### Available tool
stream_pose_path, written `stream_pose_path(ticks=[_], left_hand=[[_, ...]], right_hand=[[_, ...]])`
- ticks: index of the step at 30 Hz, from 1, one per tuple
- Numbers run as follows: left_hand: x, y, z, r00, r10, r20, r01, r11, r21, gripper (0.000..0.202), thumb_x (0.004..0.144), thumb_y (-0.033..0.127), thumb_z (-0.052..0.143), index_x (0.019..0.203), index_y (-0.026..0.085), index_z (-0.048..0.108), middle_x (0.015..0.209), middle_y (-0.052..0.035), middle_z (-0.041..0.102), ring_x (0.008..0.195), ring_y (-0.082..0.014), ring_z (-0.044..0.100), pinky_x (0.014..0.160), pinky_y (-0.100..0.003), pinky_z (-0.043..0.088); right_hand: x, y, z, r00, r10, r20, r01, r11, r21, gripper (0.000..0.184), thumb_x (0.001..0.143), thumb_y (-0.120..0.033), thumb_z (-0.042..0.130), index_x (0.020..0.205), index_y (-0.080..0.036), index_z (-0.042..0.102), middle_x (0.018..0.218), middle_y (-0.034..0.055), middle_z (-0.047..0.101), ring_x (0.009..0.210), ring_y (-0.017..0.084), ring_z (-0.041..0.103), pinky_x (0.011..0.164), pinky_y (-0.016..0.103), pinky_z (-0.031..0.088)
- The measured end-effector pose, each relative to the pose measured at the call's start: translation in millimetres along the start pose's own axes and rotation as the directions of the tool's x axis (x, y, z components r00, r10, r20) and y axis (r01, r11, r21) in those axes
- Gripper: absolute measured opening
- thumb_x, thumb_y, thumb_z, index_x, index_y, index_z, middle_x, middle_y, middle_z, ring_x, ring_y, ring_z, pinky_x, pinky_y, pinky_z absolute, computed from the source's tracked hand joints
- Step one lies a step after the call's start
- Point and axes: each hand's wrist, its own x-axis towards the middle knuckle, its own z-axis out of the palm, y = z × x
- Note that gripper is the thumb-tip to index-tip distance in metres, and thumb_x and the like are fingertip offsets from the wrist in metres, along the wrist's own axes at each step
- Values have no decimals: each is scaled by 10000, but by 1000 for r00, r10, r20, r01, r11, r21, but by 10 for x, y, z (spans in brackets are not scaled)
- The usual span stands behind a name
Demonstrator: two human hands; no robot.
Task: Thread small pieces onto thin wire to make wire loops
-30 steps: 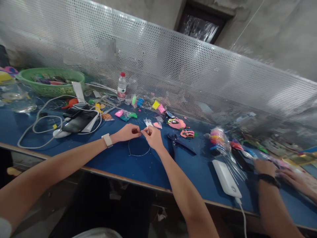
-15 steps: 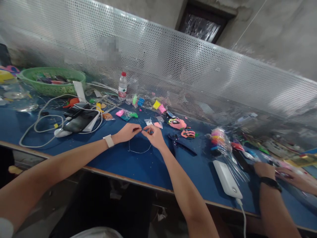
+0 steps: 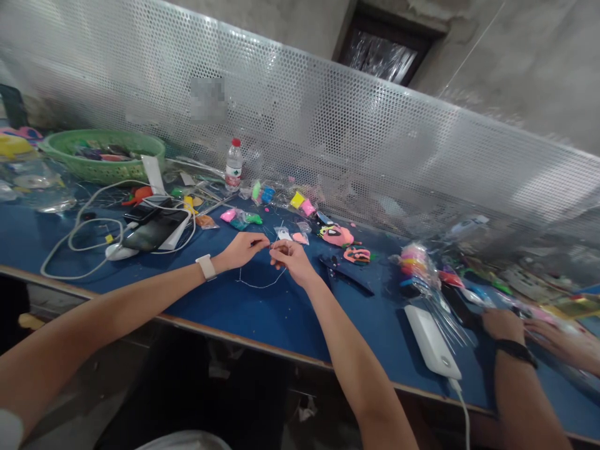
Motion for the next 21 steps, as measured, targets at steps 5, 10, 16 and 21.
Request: stream_pose_path(ticks=[5,10,16,21], left_hand=[[-26,53,13,998,-37,58,35,999,38,306,1098,283,554,887,159,738,792,-18,733,679,-139,575,671,-253,378],[-7,113,-2,999,49,9,-50,994,94,279,1087,217,548,842,167,672,815,-32,707,742,-157,611,733,-264,411],[9,126,-74,998,52,26,-52,999,-2,300,1128,302,520,917,165,683,842,-32,696,754,-155,594,727,-260,415],[-15,156,-84,1000,16,12,-15,999,-50,319,1137,365,527,926,168,663,816,-15,652,721,-144,532,690,-253,393]], right_hand=[[-3,88,61,998,-62,-7,61,994,-95,556,586,-435,1093,840,-228,643,706,-48,700,580,154,698,555,276,583],[3,81,61,993,-30,-115,21,996,-84,451,653,-455,1042,832,-215,704,686,-33,675,590,151,676,560,272,566],[17,-51,-40,993,42,109,-66,971,230,496,880,-682,720,926,-195,804,964,121,806,875,271,765,752,389,653],[22,-55,-50,993,32,112,-62,961,269,451,828,-635,820,962,-205,789,950,97,817,787,245,749,708,373,642]])
